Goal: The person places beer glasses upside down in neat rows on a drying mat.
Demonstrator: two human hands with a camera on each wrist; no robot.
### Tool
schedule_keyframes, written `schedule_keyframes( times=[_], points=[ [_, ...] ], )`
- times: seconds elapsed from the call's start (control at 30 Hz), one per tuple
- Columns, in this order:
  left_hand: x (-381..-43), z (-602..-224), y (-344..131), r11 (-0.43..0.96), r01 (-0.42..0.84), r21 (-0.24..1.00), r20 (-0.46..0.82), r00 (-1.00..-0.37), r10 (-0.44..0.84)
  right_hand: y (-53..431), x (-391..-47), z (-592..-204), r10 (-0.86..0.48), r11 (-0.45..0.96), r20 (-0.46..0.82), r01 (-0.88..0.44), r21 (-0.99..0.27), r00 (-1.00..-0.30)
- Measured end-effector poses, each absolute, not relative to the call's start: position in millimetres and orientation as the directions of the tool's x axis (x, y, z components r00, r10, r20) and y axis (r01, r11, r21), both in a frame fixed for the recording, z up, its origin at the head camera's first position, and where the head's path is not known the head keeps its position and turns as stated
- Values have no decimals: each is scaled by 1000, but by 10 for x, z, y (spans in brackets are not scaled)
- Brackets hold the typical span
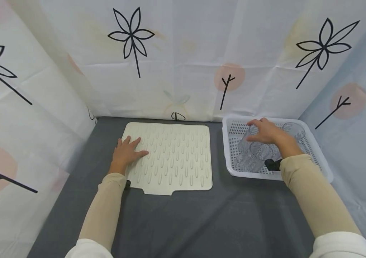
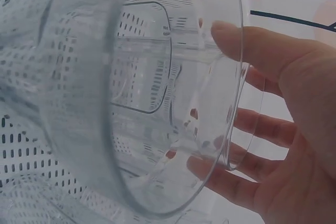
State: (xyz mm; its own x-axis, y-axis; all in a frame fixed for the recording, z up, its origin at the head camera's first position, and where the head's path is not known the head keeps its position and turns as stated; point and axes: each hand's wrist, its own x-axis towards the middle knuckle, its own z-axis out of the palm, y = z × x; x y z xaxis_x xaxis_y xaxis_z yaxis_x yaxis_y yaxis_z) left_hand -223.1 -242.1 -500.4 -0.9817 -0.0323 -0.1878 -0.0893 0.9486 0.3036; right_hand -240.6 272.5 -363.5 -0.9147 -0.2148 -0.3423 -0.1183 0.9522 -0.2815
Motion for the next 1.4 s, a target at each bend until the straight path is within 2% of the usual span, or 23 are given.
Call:
schedule_keyframes(
  times=[0.37, 0.9, 1.13, 1.4],
  points=[
    [-2219, -5043, -2444, 977, -38, 208, -155, -988, -6, 2748, -2376, -3606, -224, 947, -226, -158, -278, -948],
    [-2200, -5123, -2472, 968, -45, 248, -107, -994, -19, 2607, -2329, -3140, -169, 948, -27, -155, -278, -985],
    [-2255, -5109, -2505, 967, -42, 251, -128, -992, -9, 2467, -2258, -2968, -171, 940, 58, -181, -289, -983],
    [-2276, -5140, -2588, 960, -64, 271, -146, -989, -25, 2361, -2157, -2884, -199, 890, 127, -234, -391, -972]
  ],
)
